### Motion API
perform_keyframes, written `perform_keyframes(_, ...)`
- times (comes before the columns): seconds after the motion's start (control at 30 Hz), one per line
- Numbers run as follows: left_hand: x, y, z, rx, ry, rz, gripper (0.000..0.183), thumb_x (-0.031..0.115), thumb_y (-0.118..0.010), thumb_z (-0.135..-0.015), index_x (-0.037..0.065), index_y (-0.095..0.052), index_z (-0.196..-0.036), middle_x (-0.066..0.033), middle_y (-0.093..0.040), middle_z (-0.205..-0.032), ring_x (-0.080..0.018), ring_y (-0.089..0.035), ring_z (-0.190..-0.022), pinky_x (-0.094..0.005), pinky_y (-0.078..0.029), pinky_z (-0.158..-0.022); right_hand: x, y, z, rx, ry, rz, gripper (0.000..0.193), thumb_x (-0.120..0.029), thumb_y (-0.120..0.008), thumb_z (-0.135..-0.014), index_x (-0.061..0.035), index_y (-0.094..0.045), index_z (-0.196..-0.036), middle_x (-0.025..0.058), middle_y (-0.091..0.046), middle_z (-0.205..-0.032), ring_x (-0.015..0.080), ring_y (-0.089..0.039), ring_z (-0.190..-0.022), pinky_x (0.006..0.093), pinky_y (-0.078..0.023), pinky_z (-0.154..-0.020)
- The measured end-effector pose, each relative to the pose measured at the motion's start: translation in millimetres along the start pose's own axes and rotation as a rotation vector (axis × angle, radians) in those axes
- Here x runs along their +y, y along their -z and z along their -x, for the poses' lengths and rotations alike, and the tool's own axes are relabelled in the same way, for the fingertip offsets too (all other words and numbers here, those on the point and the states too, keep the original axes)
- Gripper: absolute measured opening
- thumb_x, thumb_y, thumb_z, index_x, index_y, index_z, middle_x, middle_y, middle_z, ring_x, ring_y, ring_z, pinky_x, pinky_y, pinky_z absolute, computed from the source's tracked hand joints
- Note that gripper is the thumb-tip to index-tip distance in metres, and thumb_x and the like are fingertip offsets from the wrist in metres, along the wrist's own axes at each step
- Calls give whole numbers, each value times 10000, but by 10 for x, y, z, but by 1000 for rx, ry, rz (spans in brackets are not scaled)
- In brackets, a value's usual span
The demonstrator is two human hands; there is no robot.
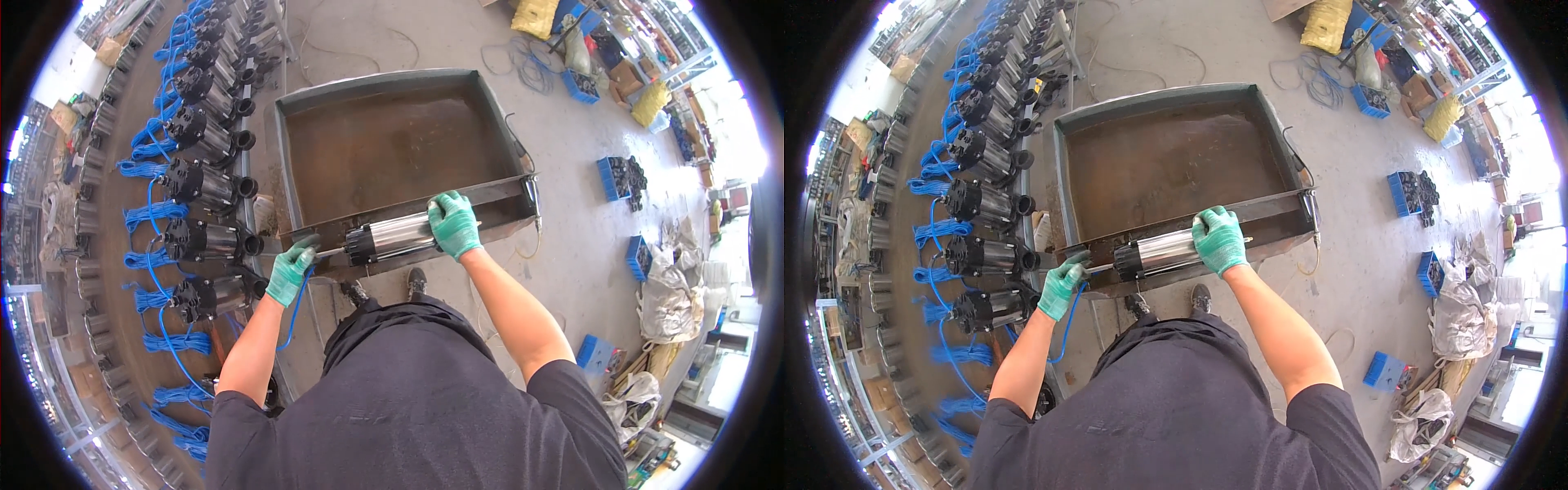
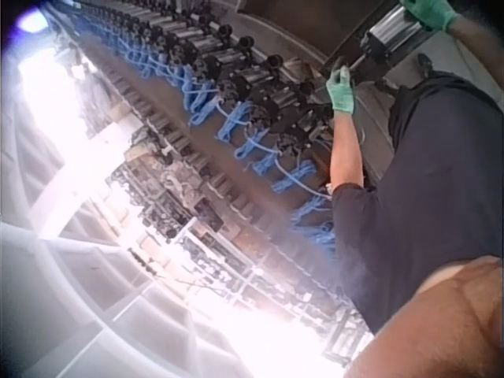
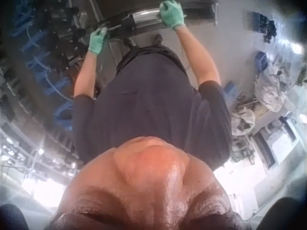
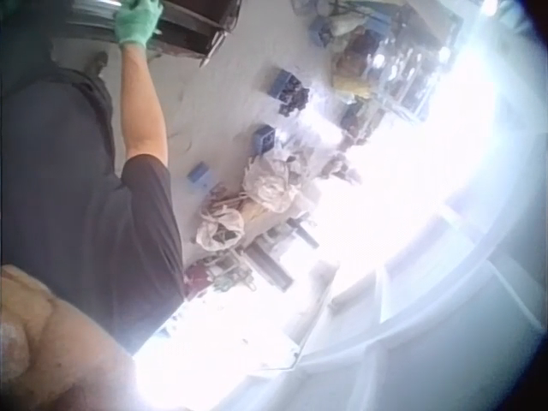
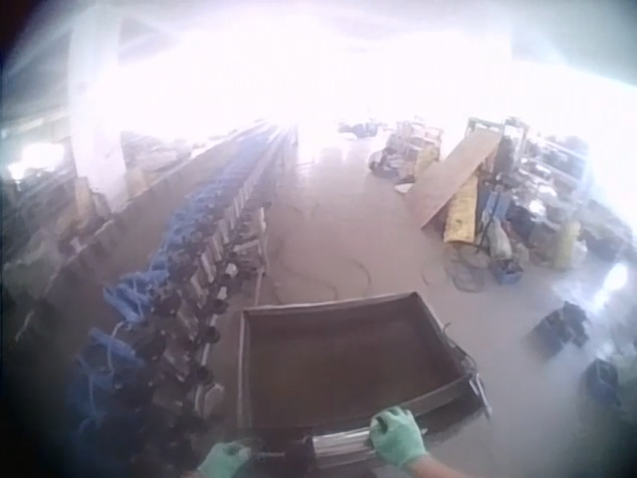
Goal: The person, wearing gloves, places a water pump into a testing tank of water, rotates it to submerge different sides, and then lifts it out to place it back onto a rack with other pumps.
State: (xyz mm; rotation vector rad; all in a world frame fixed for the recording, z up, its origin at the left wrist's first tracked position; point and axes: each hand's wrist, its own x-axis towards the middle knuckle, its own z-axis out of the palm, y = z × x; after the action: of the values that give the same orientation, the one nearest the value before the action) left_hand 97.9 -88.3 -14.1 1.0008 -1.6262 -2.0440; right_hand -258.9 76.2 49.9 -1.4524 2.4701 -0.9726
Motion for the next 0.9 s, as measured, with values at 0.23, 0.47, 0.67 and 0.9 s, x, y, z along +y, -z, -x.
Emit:
perform_keyframes(0.23, 329, 125, -63, 24, 514, -140, 247, 300, -647, -1014, 55, -642, -1047, -48, -671, -870, -113, -621, -624, -266, -495, -520, -83, 1, -38, -14, 15, -6, 141, -179, -641, -908, -55, -707, -898, 158, -668, -968, 394, -598, -937, 472, -499, -860)
perform_keyframes(0.47, 38, 15, 67, -12, 117, -9, 276, -14, -699, -914, 89, -621, -1158, 21, -629, -958, -80, -599, -887, -247, -520, -774, -60, 13, 3, 16, 27, -11, 125, -160, -645, -900, -56, -710, -923, 163, -665, -991, 393, -595, -947, 477, -489, -871)
perform_keyframes(0.67, 585, 32, -20, -184, 544, -422, 291, 284, -747, -943, 71, -625, -1099, 27, -595, -823, -79, -555, -682, -248, -469, -600, -13, -24, 4, 15, 22, -17, 131, -162, -653, -898, -49, -712, -927, 163, -671, -1003, 398, -599, -945, 482, -498, -866)
perform_keyframes(0.9, 50, 151, -28, -52, -83, -1047, 307, 317, -783, -889, 52, -680, -1005, -111, -623, -718, -226, -575, -614, -357, -491, -600, -66, -6, 0, -8, 14, -15, 128, -159, -655, -900, -47, -712, -926, 158, -672, -998, 395, -599, -938, 475, -500, -864)
